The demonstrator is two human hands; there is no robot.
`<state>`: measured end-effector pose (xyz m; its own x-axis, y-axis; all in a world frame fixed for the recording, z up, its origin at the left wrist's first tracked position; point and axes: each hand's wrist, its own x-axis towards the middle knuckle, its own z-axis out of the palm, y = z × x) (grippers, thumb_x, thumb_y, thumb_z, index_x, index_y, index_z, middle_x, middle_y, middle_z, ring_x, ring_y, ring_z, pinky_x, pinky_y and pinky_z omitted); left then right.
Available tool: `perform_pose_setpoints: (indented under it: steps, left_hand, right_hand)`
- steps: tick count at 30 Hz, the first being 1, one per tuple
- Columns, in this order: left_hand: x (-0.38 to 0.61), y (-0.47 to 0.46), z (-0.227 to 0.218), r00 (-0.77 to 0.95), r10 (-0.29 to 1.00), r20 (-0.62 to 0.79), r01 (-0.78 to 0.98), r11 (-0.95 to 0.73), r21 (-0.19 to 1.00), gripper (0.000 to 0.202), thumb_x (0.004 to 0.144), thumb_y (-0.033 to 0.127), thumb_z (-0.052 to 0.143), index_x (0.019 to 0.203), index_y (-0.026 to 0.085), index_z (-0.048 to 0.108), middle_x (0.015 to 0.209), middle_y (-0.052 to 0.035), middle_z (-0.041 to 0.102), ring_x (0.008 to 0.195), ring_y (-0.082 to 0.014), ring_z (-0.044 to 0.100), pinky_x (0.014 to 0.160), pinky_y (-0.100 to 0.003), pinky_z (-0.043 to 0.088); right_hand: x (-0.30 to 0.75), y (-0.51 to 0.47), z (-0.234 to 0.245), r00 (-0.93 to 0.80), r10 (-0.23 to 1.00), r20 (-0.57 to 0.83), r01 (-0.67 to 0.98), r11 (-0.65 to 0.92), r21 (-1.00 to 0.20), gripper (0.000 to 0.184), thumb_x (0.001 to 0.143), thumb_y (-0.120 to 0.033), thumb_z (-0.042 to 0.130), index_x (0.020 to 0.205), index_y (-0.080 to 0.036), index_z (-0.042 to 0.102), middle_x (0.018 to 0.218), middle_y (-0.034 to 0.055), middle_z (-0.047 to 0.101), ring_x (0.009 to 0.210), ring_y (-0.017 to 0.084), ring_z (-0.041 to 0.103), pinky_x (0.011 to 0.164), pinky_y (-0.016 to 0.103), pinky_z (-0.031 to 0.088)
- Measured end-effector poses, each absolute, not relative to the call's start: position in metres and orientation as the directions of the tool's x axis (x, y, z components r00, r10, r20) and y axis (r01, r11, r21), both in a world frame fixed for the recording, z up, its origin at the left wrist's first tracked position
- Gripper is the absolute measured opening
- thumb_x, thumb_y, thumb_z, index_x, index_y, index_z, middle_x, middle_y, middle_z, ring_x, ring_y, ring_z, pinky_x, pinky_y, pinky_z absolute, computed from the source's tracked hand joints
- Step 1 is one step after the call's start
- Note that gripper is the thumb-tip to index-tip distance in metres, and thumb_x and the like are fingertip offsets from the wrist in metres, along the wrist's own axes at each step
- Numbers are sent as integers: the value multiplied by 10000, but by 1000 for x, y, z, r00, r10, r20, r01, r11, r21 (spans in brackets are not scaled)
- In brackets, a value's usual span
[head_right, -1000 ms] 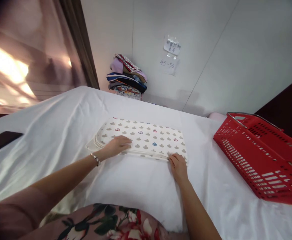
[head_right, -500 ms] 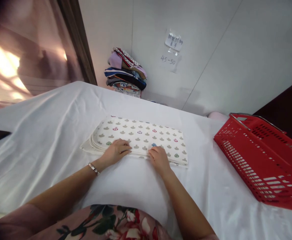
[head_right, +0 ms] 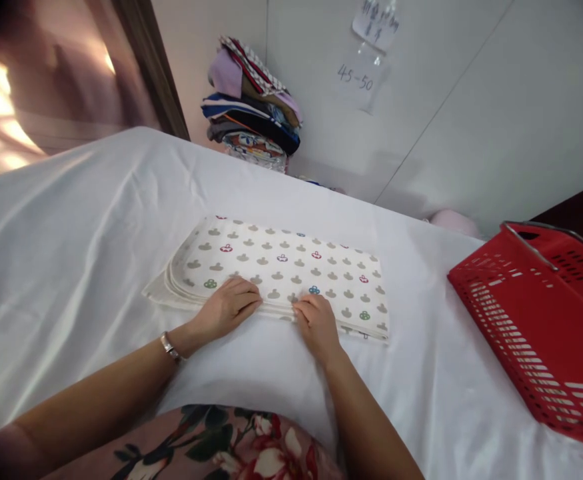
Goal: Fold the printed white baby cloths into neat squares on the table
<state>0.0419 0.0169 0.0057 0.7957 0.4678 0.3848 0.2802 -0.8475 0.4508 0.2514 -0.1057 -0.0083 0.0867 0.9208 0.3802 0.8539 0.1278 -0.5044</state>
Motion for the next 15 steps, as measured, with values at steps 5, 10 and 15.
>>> perform_pose_setpoints:
  steps: [5, 10, 15]
  left_hand:
    - [40, 16, 9, 834, 434, 341, 280, -865, 416, 250, 918, 266, 416, 861, 196, 650, 887, -38, 632, 863, -159, 533, 826, -337, 406]
    - [37, 17, 7, 856, 421, 300, 275, -862, 425, 221, 916, 273, 433, 916, 191, 638, 940, -44, 623, 902, -163, 530, 851, -339, 402]
    - [36, 17, 6, 861, 420, 286, 281, -863, 420, 200, 898, 295, 479, 1004, 200, 621, 989, -50, 621, 953, -181, 525, 867, -348, 399]
  right_hand:
    - [251, -111, -5, 41, 933, 358, 869, 143, -473, 252, 922, -259, 414, 925, -223, 664, 893, 65, 610, 870, 197, 532, 786, 347, 421]
    - [254, -112, -3, -5, 941, 339, 864, 175, -473, 221, 914, -234, 436, 957, -213, 652, 916, 69, 609, 886, 198, 531, 781, 355, 425]
    - [258, -112, -3, -49, 946, 319, 853, 206, -479, 204, 902, -238, 466, 1010, -224, 638, 947, 70, 605, 895, 201, 532, 785, 368, 434]
